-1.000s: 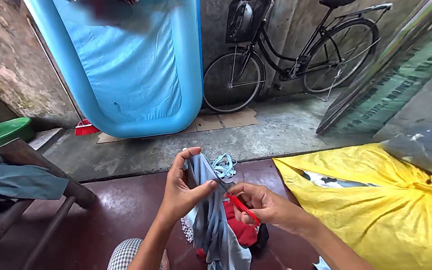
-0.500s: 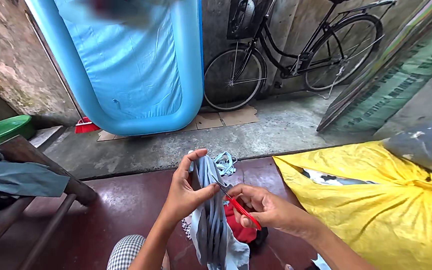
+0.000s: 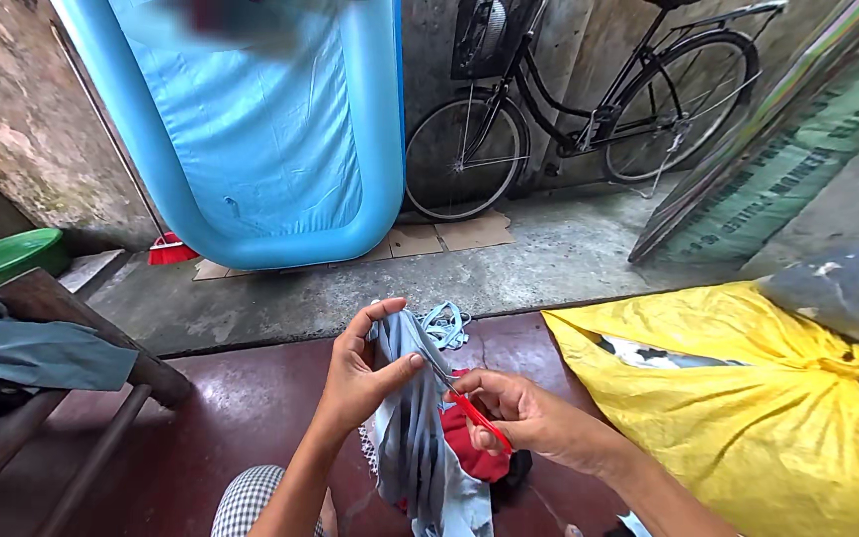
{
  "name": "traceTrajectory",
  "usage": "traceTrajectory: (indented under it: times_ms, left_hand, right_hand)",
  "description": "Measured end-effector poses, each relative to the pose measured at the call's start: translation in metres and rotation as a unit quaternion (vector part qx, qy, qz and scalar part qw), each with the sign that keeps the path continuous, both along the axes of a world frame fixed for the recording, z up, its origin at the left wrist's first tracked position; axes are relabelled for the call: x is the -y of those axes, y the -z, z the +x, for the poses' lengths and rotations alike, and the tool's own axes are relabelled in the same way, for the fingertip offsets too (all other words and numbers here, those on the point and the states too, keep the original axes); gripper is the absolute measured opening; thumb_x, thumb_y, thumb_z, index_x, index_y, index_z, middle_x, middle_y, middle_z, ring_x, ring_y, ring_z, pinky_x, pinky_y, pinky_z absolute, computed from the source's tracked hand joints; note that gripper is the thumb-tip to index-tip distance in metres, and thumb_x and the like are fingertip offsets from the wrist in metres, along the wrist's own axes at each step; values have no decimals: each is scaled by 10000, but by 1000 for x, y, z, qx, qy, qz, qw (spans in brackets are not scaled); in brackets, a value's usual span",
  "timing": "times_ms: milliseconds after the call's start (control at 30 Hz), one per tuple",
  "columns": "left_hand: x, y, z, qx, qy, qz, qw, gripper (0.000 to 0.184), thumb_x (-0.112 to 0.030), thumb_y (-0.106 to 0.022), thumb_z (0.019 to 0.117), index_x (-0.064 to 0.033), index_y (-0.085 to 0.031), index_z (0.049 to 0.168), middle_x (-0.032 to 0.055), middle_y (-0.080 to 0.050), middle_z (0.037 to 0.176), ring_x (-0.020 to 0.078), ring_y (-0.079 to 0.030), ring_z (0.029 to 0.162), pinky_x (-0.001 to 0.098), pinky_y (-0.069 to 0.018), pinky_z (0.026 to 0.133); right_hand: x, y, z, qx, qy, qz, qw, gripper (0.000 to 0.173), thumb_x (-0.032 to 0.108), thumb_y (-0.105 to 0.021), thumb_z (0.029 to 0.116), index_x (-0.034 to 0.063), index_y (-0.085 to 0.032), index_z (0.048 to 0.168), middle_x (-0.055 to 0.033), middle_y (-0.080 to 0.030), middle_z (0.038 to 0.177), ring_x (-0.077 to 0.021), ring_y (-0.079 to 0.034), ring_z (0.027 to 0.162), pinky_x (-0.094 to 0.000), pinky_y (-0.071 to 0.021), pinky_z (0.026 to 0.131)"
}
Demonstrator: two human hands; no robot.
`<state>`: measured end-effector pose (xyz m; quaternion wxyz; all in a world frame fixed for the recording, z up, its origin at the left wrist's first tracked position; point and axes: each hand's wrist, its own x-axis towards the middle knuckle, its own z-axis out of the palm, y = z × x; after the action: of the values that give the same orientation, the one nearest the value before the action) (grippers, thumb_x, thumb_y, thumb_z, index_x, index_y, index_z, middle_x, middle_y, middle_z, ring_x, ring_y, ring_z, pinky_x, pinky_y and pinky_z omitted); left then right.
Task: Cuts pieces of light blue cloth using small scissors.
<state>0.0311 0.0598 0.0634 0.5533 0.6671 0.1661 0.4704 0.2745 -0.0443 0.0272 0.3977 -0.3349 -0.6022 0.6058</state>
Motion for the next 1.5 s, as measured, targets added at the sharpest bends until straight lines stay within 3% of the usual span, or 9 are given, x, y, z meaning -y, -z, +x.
traceTrajectory:
  times_ms: [333, 533, 767, 1033, 1300, 1500]
  left_hand:
    - [4, 3, 5, -29, 13, 0, 1000, 695, 37, -770, 816, -204, -554, 1432, 107, -653, 1257, 251, -710, 919, 402, -641, 760]
    - [3, 3, 3, -31, -13, 21, 999, 722, 47, -764, 797, -216, -549, 1435, 56, -608, 1351, 232, -700, 989, 397, -643, 782]
    - [5, 5, 8, -42, -24, 36, 998, 711, 38, -765, 789, -211, -563, 1424, 61, -600, 1329, 229, -695, 993, 397, -646, 783]
    - [5, 8, 10, -48, -36, 49, 997, 719, 21, -779, 780, -213, -566, 1426, 61, -596, 1314, 219, -689, 984, 394, -646, 770]
    - [10, 13, 14, -56, -24, 41, 997, 740, 13, -790, 776, -233, -558, 1435, 65, -587, 1311, 222, -688, 991, 404, -647, 783]
    - [10, 15, 12, -60, -25, 50, 997, 818, -1, -805, 782, -235, -490, 1500, 48, -546, 1413, 212, -686, 1032, 403, -645, 817]
  right_hand:
    - [-1, 9, -9, -18, 2, -4, 1000, 548, 330, -798, 894, 132, -563, 1348, -46, -687, 972, -116, -672, 830, -268, -576, 747]
    - [2, 9, -16, -7, 42, 17, 999, 460, 231, -777, 911, 122, -598, 1321, -30, -687, 959, -99, -660, 792, -255, -567, 701]
    - [2, 9, -20, 9, 50, 34, 998, 541, 329, -777, 912, 124, -551, 1358, -43, -685, 984, -118, -663, 816, -271, -566, 718]
    - [3, 15, -26, 19, 113, 49, 992, 445, 249, -774, 910, 99, -606, 1295, -29, -674, 881, -103, -641, 727, -251, -550, 655]
    - [2, 15, -23, 24, 94, 56, 994, 532, 346, -778, 909, 121, -563, 1340, -36, -677, 939, -103, -640, 757, -249, -545, 669]
    - [4, 15, -21, 46, 124, 31, 991, 486, 306, -799, 885, 133, -613, 1299, -17, -675, 884, -95, -640, 726, -248, -551, 659]
